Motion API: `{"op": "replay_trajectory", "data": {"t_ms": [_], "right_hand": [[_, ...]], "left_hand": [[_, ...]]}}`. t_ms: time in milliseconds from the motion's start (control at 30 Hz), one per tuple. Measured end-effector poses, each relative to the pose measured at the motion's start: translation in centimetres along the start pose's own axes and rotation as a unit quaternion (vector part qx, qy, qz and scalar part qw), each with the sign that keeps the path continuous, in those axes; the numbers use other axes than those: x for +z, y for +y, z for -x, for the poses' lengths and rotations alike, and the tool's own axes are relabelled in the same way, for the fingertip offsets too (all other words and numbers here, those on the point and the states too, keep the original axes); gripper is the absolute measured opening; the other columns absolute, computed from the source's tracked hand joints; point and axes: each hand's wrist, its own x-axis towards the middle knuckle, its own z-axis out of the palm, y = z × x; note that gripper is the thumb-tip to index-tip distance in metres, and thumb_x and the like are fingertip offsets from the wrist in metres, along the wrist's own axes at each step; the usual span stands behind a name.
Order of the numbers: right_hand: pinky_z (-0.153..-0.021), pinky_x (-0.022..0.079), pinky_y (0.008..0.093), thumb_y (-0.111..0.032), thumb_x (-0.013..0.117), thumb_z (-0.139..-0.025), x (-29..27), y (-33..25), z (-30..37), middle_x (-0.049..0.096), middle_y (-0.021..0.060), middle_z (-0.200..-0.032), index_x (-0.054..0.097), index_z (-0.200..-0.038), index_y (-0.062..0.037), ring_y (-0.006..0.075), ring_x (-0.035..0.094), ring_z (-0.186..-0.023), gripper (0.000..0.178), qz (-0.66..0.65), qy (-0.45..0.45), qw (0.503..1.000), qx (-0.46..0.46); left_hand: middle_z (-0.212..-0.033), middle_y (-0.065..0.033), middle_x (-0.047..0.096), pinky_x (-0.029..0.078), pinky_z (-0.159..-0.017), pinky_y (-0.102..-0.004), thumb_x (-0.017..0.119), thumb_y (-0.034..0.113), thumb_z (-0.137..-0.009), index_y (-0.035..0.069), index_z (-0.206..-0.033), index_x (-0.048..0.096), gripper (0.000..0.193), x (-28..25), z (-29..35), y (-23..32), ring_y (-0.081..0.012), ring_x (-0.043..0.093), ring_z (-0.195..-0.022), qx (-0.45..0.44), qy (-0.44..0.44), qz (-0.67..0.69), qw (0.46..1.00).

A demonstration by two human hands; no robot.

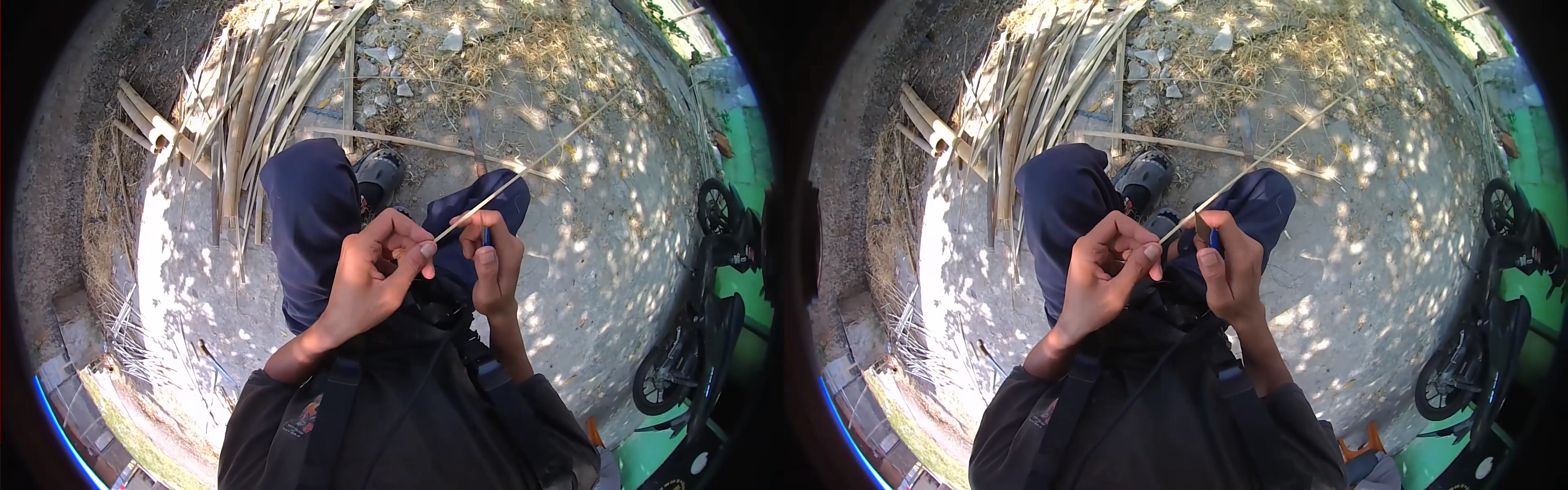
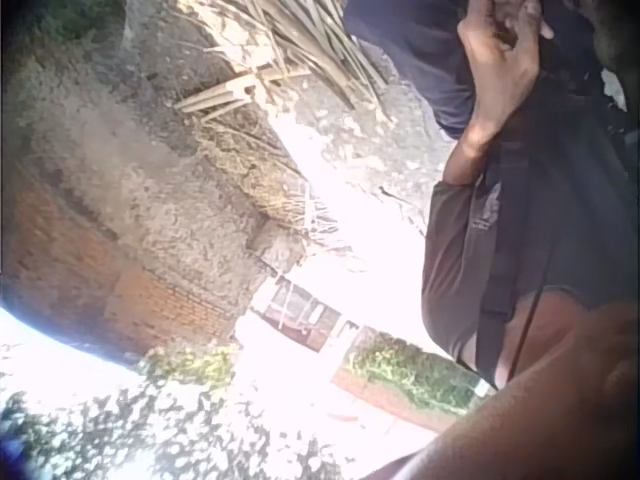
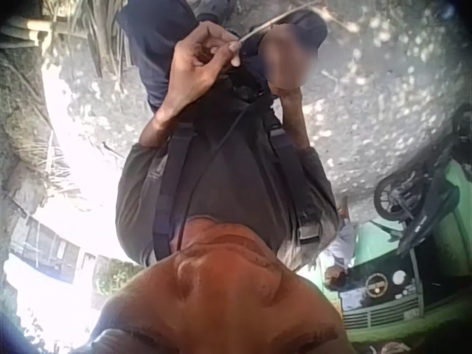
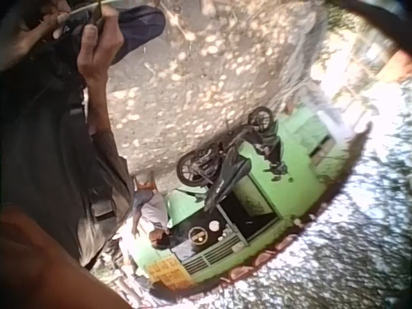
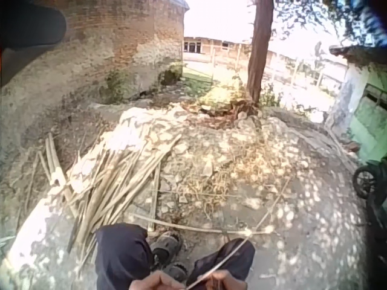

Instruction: The person whittles and shapes a thin bamboo stick using a utility knife.

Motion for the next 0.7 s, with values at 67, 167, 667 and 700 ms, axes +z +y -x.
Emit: {"op": "replay_trajectory", "data": {"t_ms": [67,167,667,700], "right_hand": [[-0.058,0.048,0.0363,-0.034,0.061,-0.104,0.2,0.0,0.3,0.065,0.0103,-0.075,0.064,-0.108,-0.0004,0.0292,0.065,-0.062,0.034,0.123,-0.020,0.991,-0.058],[-0.058,0.048,0.0383,-0.038,0.064,-0.102,0.6,0.6,0.2,0.068,0.0107,-0.082,0.066,-0.107,-0.0026,0.0307,0.066,-0.064,0.035,0.211,-0.030,0.969,-0.123],[-0.053,0.047,0.0351,-0.041,0.072,-0.096,2.0,1.4,0.6,0.065,0.0042,-0.076,0.069,-0.096,-0.0065,0.0248,0.064,-0.059,0.035,0.256,-0.010,0.948,-0.187],[-0.053,0.047,0.0350,-0.041,0.072,-0.096,2.1,1.4,0.7,0.065,0.0039,-0.076,0.069,-0.095,-0.0067,0.0244,0.064,-0.059,0.035,0.268,-0.004,0.943,-0.196]], "left_hand": [[-0.081,-0.0019,0.069,0.045,-0.063,-0.0193,0.066,0.002,-0.103,-0.001,-0.109,0.062,0.008,0.0,-0.1,0.3,-0.0027,0.063,-0.074,0.002,-0.013,0.039,0.999],[-0.080,-0.0020,0.068,0.043,-0.063,-0.0191,0.065,0.005,-0.104,0.000,-0.111,0.063,0.008,-0.3,-0.1,1.0,-0.0025,0.061,-0.073,-0.067,-0.034,0.113,0.991],[-0.068,0.0019,0.046,0.019,-0.041,-0.0198,0.062,0.013,-0.106,0.005,-0.102,0.055,0.011,-3.3,-0.8,0.9,-0.0005,0.031,-0.052,-0.245,-0.130,0.257,0.926],[-0.069,0.0030,0.045,0.019,-0.042,-0.0204,0.061,0.013,-0.106,0.007,-0.101,0.054,0.010,-3.6,-0.8,1.1,-0.0002,0.030,-0.052,-0.262,-0.144,0.263,0.917]]}}
